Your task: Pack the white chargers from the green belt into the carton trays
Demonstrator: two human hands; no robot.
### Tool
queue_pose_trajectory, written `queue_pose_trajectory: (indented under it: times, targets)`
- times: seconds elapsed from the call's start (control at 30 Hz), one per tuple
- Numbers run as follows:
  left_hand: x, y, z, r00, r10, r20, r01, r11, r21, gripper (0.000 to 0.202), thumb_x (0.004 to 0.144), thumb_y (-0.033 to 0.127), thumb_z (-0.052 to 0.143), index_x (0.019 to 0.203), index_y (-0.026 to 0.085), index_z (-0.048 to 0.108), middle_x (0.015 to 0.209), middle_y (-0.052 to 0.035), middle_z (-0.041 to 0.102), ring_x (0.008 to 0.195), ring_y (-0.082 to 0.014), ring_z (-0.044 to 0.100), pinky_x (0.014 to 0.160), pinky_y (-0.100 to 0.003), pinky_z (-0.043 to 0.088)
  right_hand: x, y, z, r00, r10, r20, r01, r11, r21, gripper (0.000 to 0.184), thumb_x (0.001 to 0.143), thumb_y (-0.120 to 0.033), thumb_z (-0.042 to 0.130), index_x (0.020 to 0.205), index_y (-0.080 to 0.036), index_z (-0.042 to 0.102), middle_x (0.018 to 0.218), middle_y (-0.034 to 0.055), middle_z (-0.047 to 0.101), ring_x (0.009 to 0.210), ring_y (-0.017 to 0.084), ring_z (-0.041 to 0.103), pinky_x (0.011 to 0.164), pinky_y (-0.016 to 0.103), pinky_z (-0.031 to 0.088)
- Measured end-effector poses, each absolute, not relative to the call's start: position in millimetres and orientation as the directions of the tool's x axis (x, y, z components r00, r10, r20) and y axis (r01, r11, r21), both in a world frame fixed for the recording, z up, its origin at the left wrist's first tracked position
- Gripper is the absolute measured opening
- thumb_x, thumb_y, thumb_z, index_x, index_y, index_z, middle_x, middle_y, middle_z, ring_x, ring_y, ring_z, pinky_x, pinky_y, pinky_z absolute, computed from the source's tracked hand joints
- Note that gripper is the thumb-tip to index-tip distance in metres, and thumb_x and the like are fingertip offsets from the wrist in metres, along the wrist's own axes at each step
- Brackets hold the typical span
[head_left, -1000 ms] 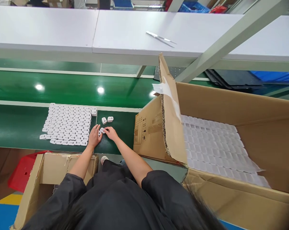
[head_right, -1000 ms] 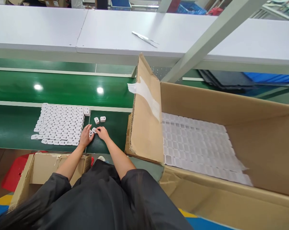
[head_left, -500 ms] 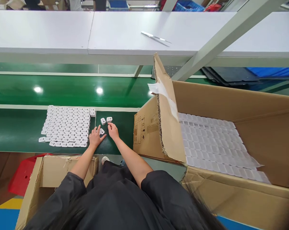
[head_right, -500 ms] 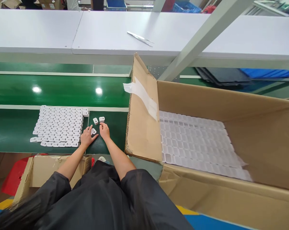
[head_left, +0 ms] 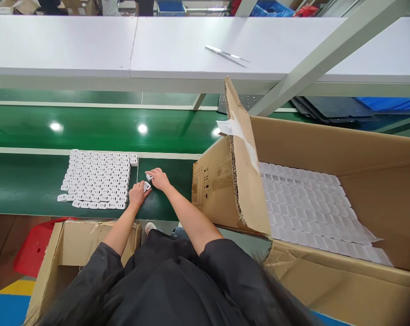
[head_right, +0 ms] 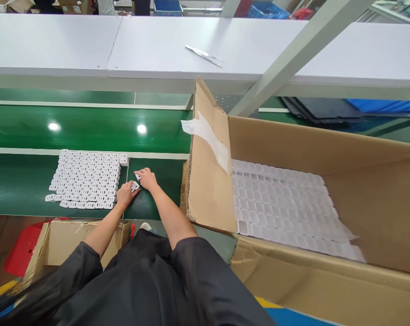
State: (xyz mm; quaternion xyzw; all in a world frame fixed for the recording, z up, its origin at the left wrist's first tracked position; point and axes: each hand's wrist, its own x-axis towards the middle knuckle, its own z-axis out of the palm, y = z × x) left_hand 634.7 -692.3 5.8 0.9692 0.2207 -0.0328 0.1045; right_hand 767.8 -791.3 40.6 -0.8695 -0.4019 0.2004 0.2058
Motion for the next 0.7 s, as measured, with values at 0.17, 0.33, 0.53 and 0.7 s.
queue_pose_trajectory:
  times: [0.17,0.33,0.53,0.7]
  targets:
    - [632,-696,10,0.902,0.42,-0.106,0.432,-0.883,0.183,0.062,0.09,0.06,0.047,0.134,0.017,0.052,0.12,-0.0146,0.062,0.109,-0.0291,0.055,0.082,-0.036,0.046,754,-816,44,0.525,0.832,-0.18,0.635,-0.524,-0.568,0.057,0.083,-0.002,0.047,0.129,-0.033,0.06,0.131,-0.0002,0.059,0.125,0.021,0.041,0.099,0.037,0.044]
    - [635,-699,16,0.907,0.413,-0.086,0.422,-0.89,0.175,0.079,0.087,0.065,0.049,0.149,0.019,0.034,0.136,-0.0156,0.053,0.119,-0.0313,0.048,0.09,-0.042,0.045,760,-828,39,0.594,0.782,-0.188,0.562,-0.571,-0.599,0.077,0.074,0.006,0.05,0.144,-0.024,0.046,0.139,0.0041,0.053,0.125,0.021,0.044,0.106,0.033,0.039]
    - [642,-705,19,0.909,0.398,-0.12,0.414,-0.893,0.178,0.071,0.09,0.065,0.043,0.15,0.028,0.035,0.132,-0.0144,0.053,0.114,-0.0308,0.05,0.082,-0.039,0.048,763,-830,26,0.709,0.673,-0.21,0.44,-0.655,-0.614,0.051,0.08,-0.006,0.06,0.13,-0.015,0.059,0.123,0.012,0.061,0.114,0.025,0.053,0.103,0.037,0.043]
    - [643,-706,21,0.913,0.38,-0.15,0.404,-0.894,0.194,0.066,0.092,0.064,0.038,0.147,0.026,0.04,0.115,-0.0147,0.06,0.108,-0.0303,0.053,0.077,-0.035,0.048,755,-831,21,0.728,0.659,-0.191,0.371,-0.612,-0.698,0.064,0.075,-0.001,0.058,0.136,-0.018,0.053,0.122,0.0071,0.064,0.108,0.019,0.059,0.1,0.032,0.046]
